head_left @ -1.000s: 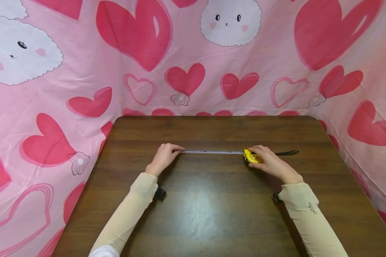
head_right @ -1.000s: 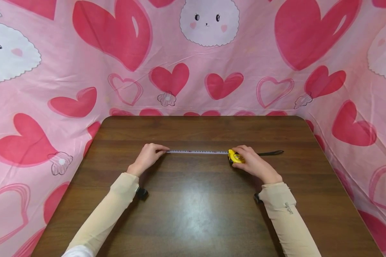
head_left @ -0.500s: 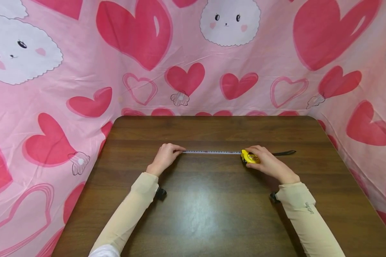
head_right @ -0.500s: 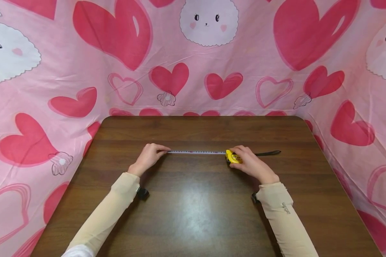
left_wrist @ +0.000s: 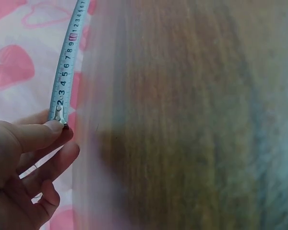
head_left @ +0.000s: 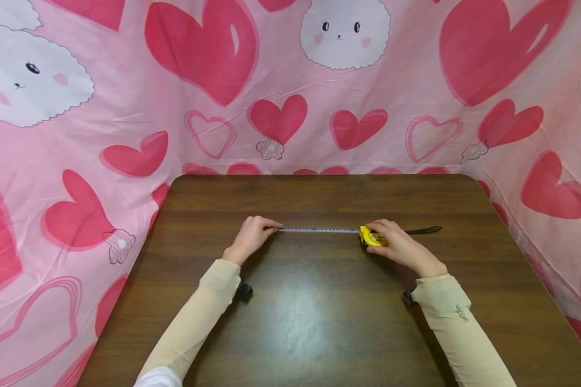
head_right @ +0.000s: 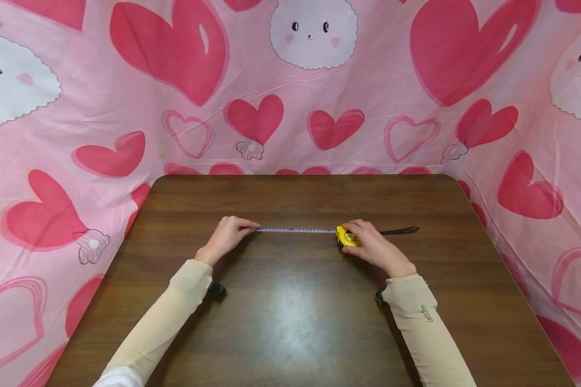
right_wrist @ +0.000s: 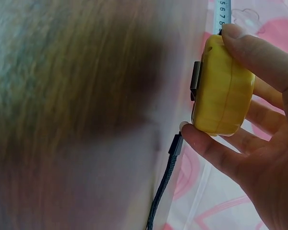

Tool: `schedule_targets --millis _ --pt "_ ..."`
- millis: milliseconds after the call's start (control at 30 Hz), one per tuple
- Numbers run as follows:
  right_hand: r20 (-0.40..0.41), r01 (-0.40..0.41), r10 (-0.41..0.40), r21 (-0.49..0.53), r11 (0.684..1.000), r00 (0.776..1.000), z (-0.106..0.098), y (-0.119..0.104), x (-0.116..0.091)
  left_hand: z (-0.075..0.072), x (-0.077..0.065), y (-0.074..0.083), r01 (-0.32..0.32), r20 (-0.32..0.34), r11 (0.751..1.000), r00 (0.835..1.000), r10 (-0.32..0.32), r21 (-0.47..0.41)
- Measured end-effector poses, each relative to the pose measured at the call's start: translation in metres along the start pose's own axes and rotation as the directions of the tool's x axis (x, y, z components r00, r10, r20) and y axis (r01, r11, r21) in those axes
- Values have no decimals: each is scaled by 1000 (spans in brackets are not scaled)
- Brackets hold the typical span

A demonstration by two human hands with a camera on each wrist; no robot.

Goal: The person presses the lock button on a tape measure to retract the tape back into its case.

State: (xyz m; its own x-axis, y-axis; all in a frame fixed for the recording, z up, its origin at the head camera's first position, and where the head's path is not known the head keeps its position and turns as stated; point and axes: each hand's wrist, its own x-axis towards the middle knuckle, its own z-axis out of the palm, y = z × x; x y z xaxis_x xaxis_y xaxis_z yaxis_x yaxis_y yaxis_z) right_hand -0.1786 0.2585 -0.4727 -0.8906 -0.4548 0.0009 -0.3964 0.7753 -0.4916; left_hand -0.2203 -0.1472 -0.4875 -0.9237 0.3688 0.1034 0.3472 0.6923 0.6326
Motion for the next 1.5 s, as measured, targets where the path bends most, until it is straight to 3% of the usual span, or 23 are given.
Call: schedule_targets --millis 500,1500 --pt "2 -11 11 14 1000 1000 4 -8 4 8 1 4 -1 -8 999 1000 1 -50" --pt "-28 71 -70 3 998 997 10 -20 11 22 7 19 -44 9 995 999 45 -92"
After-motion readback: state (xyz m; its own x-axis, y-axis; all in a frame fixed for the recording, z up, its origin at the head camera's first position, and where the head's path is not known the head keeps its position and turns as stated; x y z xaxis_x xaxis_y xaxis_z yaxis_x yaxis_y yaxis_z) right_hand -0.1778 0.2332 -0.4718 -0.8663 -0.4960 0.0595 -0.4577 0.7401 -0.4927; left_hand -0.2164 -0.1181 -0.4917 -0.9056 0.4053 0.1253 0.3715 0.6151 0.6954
